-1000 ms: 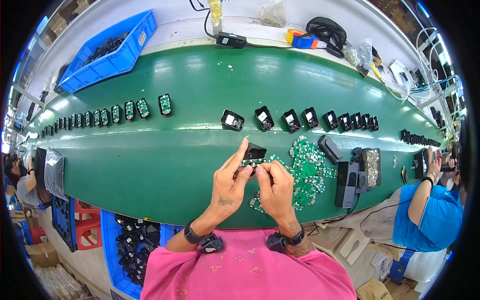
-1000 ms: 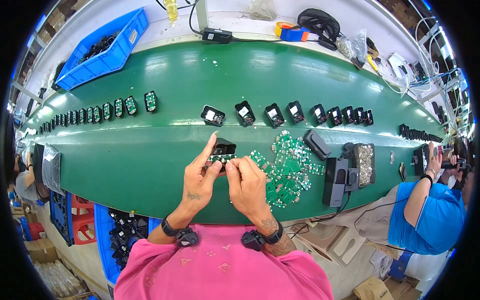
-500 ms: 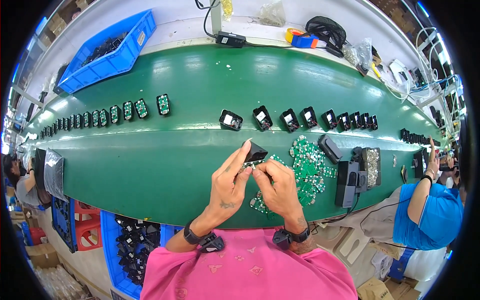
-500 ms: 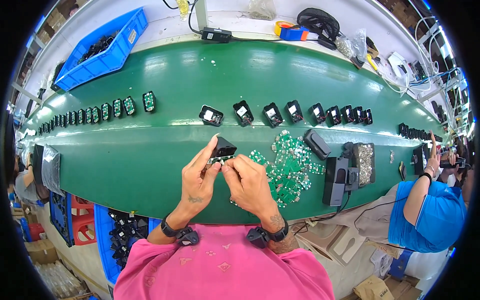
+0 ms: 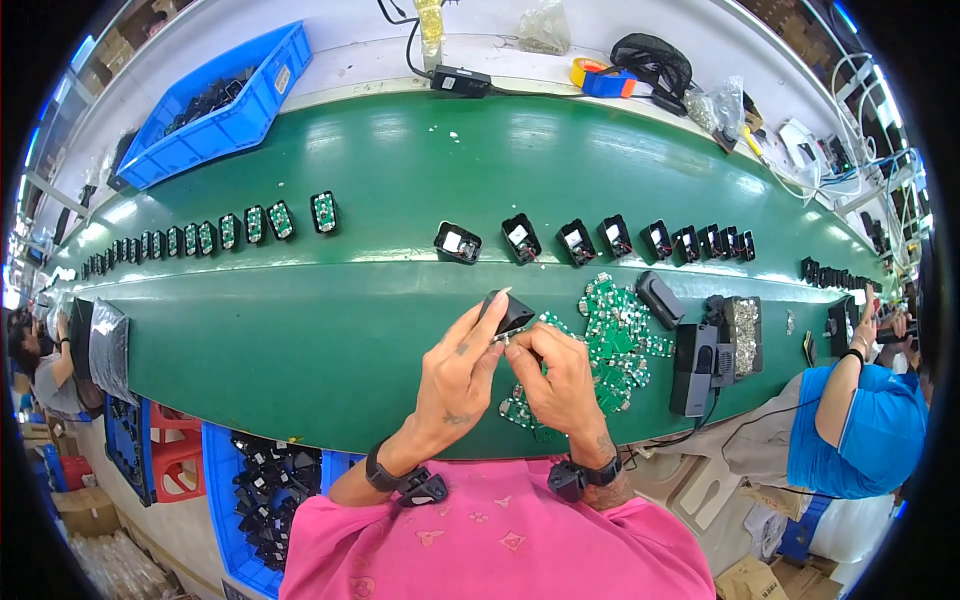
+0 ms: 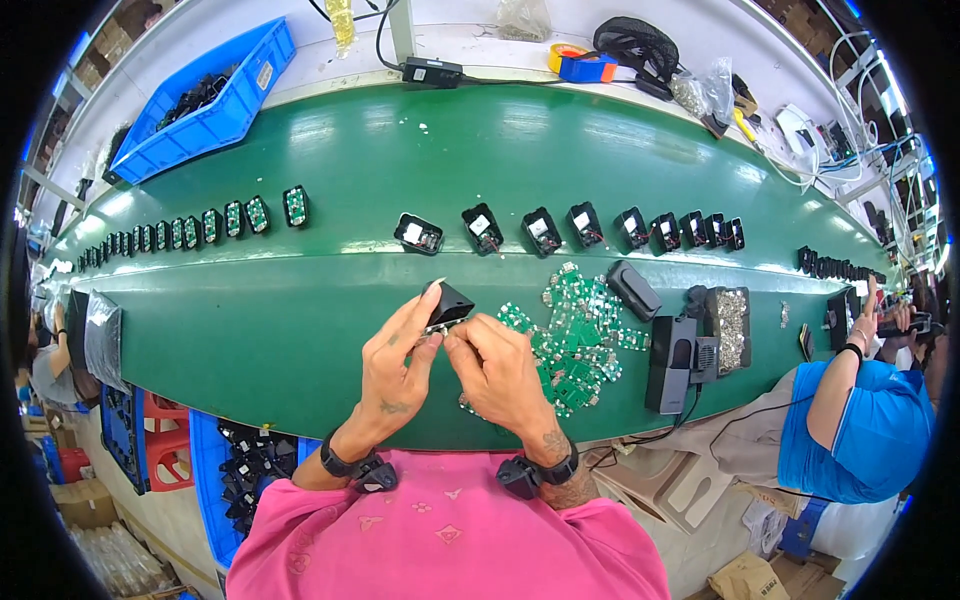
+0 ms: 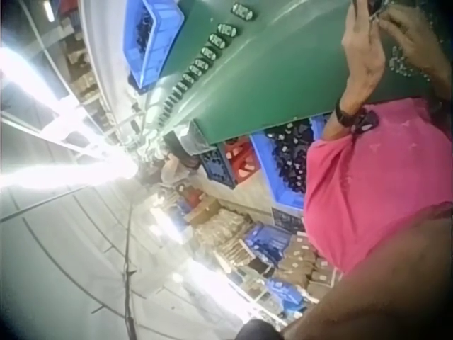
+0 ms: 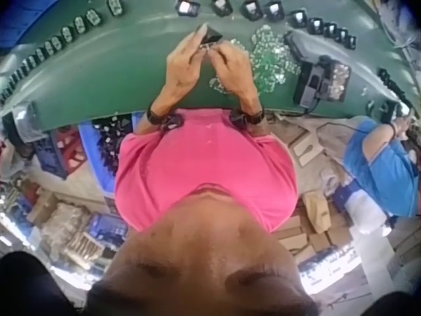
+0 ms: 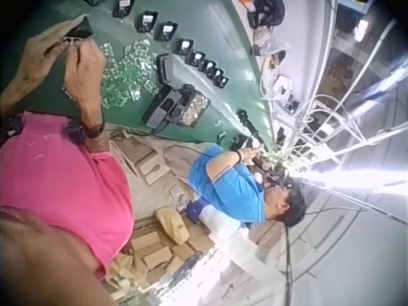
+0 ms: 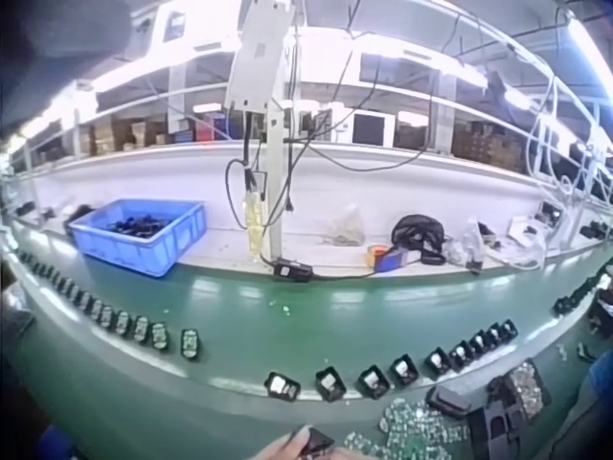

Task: The person picks up a black plastic housing and a circuit board, fits the board into the housing, and presses them together by hand. They then place the assembled unit onto the green conveyor belt and repeat the process.

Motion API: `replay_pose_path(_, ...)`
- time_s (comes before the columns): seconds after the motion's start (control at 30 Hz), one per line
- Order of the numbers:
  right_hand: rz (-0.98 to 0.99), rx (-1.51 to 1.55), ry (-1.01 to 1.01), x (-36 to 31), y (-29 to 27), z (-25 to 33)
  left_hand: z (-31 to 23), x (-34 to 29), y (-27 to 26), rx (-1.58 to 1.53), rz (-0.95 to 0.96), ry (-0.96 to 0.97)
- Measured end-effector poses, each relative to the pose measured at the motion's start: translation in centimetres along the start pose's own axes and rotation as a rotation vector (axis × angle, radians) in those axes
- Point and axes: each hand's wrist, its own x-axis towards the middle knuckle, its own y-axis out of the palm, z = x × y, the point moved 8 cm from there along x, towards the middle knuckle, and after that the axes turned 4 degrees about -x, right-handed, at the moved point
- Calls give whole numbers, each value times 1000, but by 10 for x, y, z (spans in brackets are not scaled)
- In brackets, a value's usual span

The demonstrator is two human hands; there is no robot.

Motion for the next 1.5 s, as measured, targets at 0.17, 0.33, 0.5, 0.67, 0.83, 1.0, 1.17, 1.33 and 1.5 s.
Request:
replay_pose_path(0.17, -63, -48, -17, -4, 0, 1, 0, -2, 6, 104, 5, 56)
replay_pose_path(0.33, -87, -25, 21, -5, 4, -3, 1, -9, 6, 155, -52, 103)
replay_pose_path(0.5, -120, -111, -16, -7, 4, 1, -1, -13, 14, 321, -35, 156)
replay_pose_path(0.67, -104, -34, 48, -9, 7, 1, -6, -20, 8, 303, -76, 155)
replay_pose_path(0.83, -143, -42, 92, -13, 12, 0, -2, -21, 5, 278, -43, 107)
replay_pose_path(1.0, -66, -12, 58, -11, 20, 11, -3, -26, -12, 297, -66, 75)
replay_pose_path(1.17, -222, 28, 263, -35, 22, -27, 16, -32, -18, 80, 21, -70)
replay_pose_path(1.33, -95, 220, 323, -38, 26, -43, 19, -31, -9, -220, 164, -147)
replay_pose_path(1.5, -157, 242, 332, -35, 34, -25, 25, -36, -24, -230, 244, -288)
